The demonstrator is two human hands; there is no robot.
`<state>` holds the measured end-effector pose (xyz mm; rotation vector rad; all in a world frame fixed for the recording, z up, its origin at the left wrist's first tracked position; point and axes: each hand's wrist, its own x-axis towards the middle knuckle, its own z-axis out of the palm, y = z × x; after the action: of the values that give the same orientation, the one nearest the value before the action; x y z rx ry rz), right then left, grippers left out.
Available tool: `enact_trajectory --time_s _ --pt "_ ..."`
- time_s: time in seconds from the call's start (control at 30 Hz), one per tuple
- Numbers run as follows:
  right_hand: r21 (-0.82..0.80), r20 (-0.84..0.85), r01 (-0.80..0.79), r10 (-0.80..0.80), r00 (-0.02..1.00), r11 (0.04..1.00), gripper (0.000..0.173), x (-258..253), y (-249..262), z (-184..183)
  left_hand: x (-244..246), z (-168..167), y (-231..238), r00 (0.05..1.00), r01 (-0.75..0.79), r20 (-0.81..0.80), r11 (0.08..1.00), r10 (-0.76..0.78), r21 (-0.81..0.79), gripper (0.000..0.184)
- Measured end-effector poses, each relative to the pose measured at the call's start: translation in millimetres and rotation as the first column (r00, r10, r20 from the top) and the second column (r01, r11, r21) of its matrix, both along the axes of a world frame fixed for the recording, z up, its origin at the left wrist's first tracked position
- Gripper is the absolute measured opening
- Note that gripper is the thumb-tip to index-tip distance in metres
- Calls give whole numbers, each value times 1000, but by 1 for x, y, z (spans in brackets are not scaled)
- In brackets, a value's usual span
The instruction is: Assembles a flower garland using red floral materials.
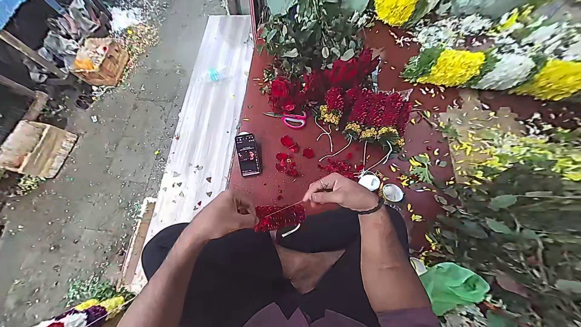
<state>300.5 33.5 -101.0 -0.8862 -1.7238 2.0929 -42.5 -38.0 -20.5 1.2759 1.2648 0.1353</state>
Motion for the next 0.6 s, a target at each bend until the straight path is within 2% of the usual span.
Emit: enact_trajectory --time_s 0.03,0.1,0.17,0.2,0.27,0.3,0.33,0.43,0.5,0.6 --pt "3 115 35 -36 993 999 20 -6 5 -11 -2 -3 -5 1000 -11 -14 999 12 33 14" --pt "189 349 86 -149 925 978 20 -27 15 -45 -6 -13 -15 998 -67 -9 996 68 54 13" --pt "450 520 -65 -202 830 891 33 -52 30 -85 -9 -28 -19 990 -139 13 989 139 46 13" --pt "517 585 -175 -196 787 838 38 -63 36 -103 -11 -35 -21 986 -167 10 985 166 35 13" --pt "526 705 -340 -176 687 780 41 -79 42 -133 -14 -45 -23 983 -180 -12 983 181 19 15" --pt "503 740 -352 -182 648 789 41 -83 42 -143 -15 -47 -23 984 -178 -27 984 178 13 15" --pt "494 743 -299 -218 632 816 38 -85 42 -147 -16 -47 -22 984 -171 -46 985 171 7 15" --pt "489 688 46 -417 595 871 32 -80 46 -140 -16 -46 -22 985 -155 -80 988 155 8 15" --pt "468 616 287 -542 573 836 26 -68 52 -132 -13 -45 -21 987 -134 -83 991 136 24 15" --pt "370 496 541 -653 572 755 19 -56 48 -121 -11 -46 -22 991 -114 -70 992 117 49 15"
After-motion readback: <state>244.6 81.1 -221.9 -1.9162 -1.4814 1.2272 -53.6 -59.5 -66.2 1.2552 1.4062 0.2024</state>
